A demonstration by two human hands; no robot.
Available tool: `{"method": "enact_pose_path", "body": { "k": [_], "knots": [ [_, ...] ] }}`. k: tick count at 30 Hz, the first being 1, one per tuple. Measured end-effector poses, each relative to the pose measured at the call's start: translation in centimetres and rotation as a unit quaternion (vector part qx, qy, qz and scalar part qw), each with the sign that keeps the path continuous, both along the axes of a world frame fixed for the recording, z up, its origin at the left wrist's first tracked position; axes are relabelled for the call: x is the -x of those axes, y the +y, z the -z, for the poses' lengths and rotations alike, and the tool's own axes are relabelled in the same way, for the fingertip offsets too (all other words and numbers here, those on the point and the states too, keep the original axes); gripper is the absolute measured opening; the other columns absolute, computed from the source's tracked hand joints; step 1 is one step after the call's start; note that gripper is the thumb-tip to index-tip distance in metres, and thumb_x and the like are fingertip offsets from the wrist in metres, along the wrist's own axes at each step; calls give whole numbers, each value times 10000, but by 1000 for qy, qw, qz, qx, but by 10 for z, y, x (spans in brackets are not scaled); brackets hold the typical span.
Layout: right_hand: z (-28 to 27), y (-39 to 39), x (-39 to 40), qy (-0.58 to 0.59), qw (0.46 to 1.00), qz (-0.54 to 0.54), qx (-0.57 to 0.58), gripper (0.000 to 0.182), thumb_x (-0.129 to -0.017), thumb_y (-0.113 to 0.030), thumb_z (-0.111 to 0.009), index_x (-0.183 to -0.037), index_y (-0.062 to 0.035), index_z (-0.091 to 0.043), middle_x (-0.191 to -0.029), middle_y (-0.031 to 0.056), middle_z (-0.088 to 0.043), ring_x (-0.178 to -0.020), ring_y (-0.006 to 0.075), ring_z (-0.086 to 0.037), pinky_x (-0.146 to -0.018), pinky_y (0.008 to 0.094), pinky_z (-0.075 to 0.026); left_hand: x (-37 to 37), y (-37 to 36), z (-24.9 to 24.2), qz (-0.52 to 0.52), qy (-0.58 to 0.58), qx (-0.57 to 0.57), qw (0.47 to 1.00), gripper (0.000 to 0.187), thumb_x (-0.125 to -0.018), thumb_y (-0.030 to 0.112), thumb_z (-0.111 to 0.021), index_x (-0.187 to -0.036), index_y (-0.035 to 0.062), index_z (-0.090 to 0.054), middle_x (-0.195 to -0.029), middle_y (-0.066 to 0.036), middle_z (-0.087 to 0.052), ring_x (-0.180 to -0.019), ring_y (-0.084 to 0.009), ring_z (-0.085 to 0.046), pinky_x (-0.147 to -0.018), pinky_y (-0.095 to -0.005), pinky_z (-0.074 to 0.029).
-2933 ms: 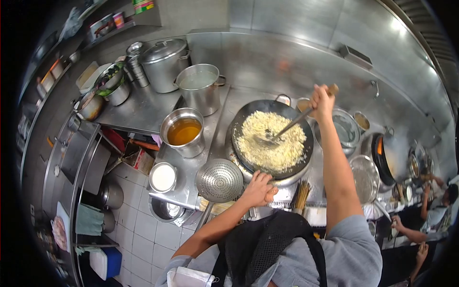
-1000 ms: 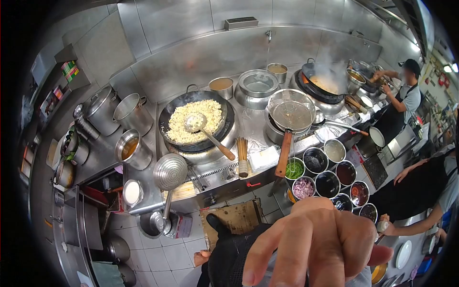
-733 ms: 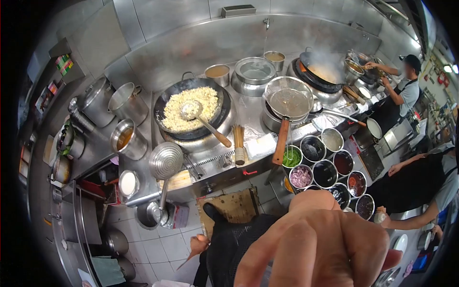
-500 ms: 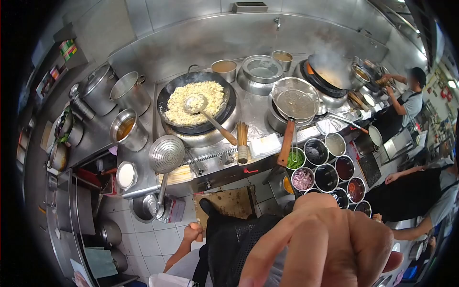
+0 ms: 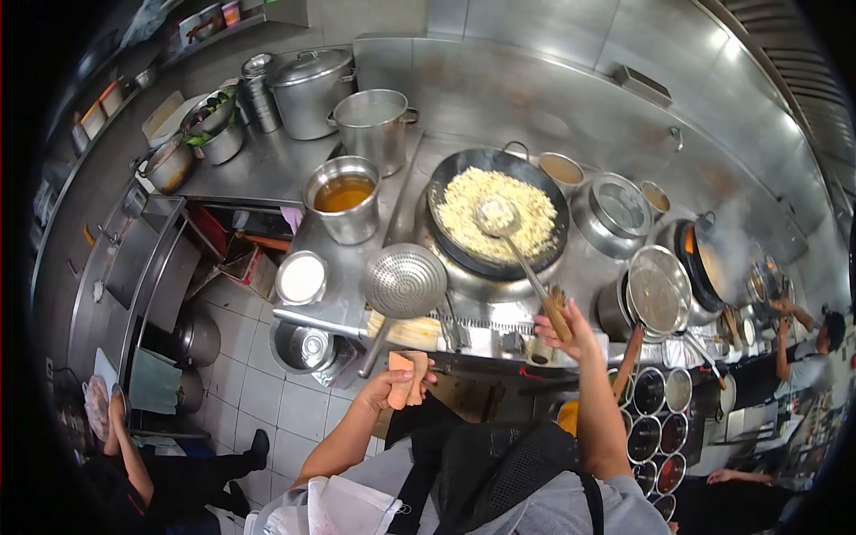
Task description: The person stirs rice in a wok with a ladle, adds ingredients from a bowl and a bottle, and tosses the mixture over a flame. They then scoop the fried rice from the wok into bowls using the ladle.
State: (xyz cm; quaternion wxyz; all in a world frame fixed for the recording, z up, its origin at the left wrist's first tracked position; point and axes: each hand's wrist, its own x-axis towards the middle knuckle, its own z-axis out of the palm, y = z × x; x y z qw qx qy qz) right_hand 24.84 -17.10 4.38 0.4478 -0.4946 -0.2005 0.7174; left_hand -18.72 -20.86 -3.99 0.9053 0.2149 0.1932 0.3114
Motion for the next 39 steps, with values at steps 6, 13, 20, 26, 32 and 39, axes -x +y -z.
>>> {"method": "enact_pose_path", "body": {
  "k": [6,13,20,26,32,39],
  "knots": [
    [8,116,67,357,932,16,53,301,-1035,-279,-521,-1208,-33,-526,-707,-15,-505,-521,47,-435,-431,204,-373,23,68,8,-9,-22,46,999,591,-922,271,-668,-1373,-45,-452,-1165,-206,-640,-962,-272,-682,-849,-386,-592],
    [-103,63,74,-351,929,-48,-104,450,-998,-148,-547,-1423,-66,-423,-633,-18,-474,-491,69,-478,-404,239,-397,57,123,19,-60,22,54,997,621,-872,221,-758,-1354,-29,-456,-1177,-186,-626,-994,-269,-681,-849,-387,-595],
    [-6,29,33,-524,845,-45,-97,699,-939,-78,-563,-1569,-201,-287,-804,75,-625,-545,126,-573,-500,281,-483,35,144,24,-133,107,54,984,558,-829,122,-767,-1288,-15,-481,-1081,-147,-639,-918,-251,-673,-791,-385,-590],
    [6,62,-1,-499,858,-63,-103,640,-929,-116,-586,-1529,-99,-365,-693,38,-578,-498,123,-551,-455,284,-461,-15,117,12,-223,111,97,963,448,-744,8,-683,-1164,-2,-531,-966,-116,-632,-803,-241,-655,-696,-385,-585],
    [-6,149,21,-314,935,-79,-143,584,-997,-170,-559,-1538,-153,-340,-550,-29,-435,-380,94,-419,-342,266,-357,-104,98,-4,-233,51,158,958,274,-786,24,-662,-1038,40,-554,-932,-111,-586,-838,-271,-635,-745,-457,-594],
    [1,115,-41,-336,878,-299,-167,603,-1005,-284,-569,-1550,-187,-329,-701,74,-589,-457,155,-532,-468,321,-491,-143,76,-35,-238,22,238,942,331,-805,72,-621,-1126,51,-544,-1035,-136,-599,-1020,-345,-620,-1012,-668,-457]
  ]
}}
